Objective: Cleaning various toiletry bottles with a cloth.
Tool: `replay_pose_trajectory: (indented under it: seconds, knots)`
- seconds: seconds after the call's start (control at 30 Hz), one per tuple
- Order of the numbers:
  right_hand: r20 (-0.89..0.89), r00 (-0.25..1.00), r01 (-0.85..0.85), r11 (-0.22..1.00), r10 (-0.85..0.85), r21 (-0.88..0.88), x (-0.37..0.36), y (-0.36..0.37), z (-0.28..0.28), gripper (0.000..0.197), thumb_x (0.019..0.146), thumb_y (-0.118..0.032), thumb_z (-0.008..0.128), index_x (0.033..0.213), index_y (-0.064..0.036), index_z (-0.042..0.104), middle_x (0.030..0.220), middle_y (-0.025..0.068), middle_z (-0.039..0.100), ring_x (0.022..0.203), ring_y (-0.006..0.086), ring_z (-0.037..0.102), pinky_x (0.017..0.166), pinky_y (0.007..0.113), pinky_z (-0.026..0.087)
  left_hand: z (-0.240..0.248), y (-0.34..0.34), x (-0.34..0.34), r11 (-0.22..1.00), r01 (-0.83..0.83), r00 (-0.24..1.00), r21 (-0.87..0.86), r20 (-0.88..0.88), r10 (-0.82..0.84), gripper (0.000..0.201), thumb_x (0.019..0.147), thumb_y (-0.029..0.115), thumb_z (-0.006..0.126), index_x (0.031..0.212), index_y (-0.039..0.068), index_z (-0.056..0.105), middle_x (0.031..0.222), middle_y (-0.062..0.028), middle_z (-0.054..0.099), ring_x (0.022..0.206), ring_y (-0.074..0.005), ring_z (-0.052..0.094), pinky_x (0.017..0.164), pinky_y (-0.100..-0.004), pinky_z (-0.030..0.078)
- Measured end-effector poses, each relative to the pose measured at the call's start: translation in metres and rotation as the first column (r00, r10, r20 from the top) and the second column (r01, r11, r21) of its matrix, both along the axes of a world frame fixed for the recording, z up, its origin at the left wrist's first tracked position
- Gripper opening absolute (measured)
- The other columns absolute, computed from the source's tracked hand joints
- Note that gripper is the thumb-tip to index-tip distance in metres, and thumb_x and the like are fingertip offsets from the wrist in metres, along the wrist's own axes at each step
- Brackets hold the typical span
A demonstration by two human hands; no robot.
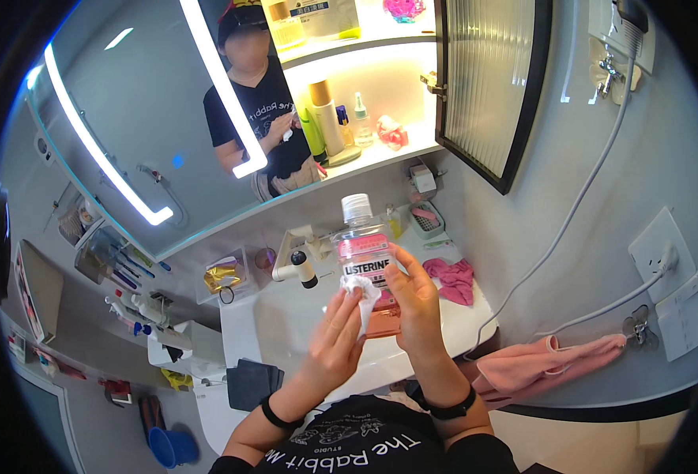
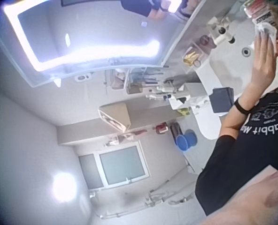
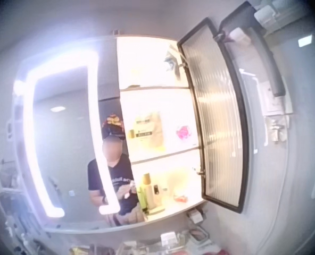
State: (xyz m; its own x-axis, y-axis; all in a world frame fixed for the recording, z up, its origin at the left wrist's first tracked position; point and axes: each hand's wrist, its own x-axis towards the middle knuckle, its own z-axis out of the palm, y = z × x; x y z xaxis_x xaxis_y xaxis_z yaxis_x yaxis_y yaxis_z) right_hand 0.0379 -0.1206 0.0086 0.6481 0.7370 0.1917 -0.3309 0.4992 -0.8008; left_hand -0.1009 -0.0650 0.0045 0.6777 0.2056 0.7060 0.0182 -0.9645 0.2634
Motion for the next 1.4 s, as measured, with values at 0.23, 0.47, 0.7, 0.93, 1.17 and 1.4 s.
replay_pose_trajectory:
  seconds: [0.23, 0.47, 0.7, 0.93, 1.17, 1.4]
  knots:
    - [-0.145, 0.989, 0.052, 0.995, -0.039, 0.086, -0.007, 0.001, 0.005, 0.043, 0.094, -0.016, 0.055, 0.130, 0.0025, 0.043, 0.109, 0.0102, 0.062, 0.091, 0.0115, 0.061, 0.080, 0.025, 0.050, -0.018, -0.017, -0.002, 0.972, 0.078, 0.990, -0.223, 0.130, -0.050, 0.047, 0.079, -0.006, 0.058, 0.124, -0.013, 0.046, 0.132, -0.0303, 0.043, 0.124, -0.0465, 0.041, 0.101, -0.0451, 0.039]
    - [-0.082, 0.996, 0.041, 0.999, -0.039, 0.029, -0.026, 0.003, -0.001, 0.049, 0.097, -0.021, 0.050, 0.137, 0.0041, 0.036, 0.121, 0.0082, 0.054, 0.104, 0.0101, 0.053, 0.090, 0.025, 0.044, 0.012, 0.009, 0.000, 0.809, 0.176, 0.973, -0.560, 0.224, -0.056, 0.045, 0.095, 0.002, 0.041, 0.138, -0.007, 0.032, 0.144, -0.0248, 0.032, 0.129, -0.0338, 0.040, 0.102, -0.0342, 0.035]
    - [-0.127, 0.992, 0.038, 0.995, -0.026, 0.094, -0.018, -0.002, 0.003, 0.042, 0.097, -0.019, 0.049, 0.132, 0.0029, 0.042, 0.114, 0.0089, 0.058, 0.100, 0.0118, 0.057, 0.088, 0.026, 0.047, 0.022, 0.000, -0.006, 0.811, 0.137, 0.987, -0.568, 0.145, -0.065, 0.044, 0.094, 0.003, 0.044, 0.135, -0.007, 0.036, 0.139, -0.0265, 0.038, 0.125, -0.0348, 0.045, 0.100, -0.0352, 0.038]
    - [-0.222, 0.974, 0.068, 0.987, -0.035, 0.144, -0.002, 0.000, 0.010, 0.036, 0.097, -0.023, 0.048, 0.126, -0.0008, 0.047, 0.108, 0.0071, 0.061, 0.095, 0.0131, 0.061, 0.081, 0.029, 0.052, 0.000, -0.019, -0.007, 0.808, 0.129, 0.990, -0.576, 0.126, -0.069, 0.044, 0.093, 0.001, 0.045, 0.135, -0.007, 0.035, 0.137, -0.0273, 0.040, 0.121, -0.0352, 0.049, 0.091, -0.0364, 0.047]
    - [0.273, 0.936, 0.176, 0.968, -0.220, 0.177, -0.017, 0.010, 0.016, 0.051, 0.089, -0.019, 0.063, 0.132, -0.0009, 0.042, 0.119, 0.0084, 0.055, 0.106, 0.0139, 0.056, 0.084, 0.027, 0.051, -0.007, -0.009, 0.002, 0.053, 0.352, 0.936, -0.935, 0.349, -0.057, 0.046, 0.101, 0.023, 0.032, 0.140, -0.002, 0.027, 0.136, -0.0195, 0.042, 0.112, -0.0256, 0.055, 0.085, -0.0319, 0.049]
    - [0.747, 0.578, 0.295, 0.938, -0.327, 0.183, -0.027, 0.020, -0.013, 0.063, 0.074, -0.016, 0.077, 0.127, -0.0013, 0.046, 0.108, 0.0192, 0.063, 0.090, 0.0337, 0.066, 0.076, 0.037, 0.053, -0.003, -0.007, 0.014, -0.522, 0.560, 0.822, -0.643, 0.510, 0.253, 0.039, 0.100, 0.031, 0.035, 0.130, 0.005, 0.042, 0.128, -0.0088, 0.050, 0.116, -0.0212, 0.049, 0.101, -0.0377, 0.038]
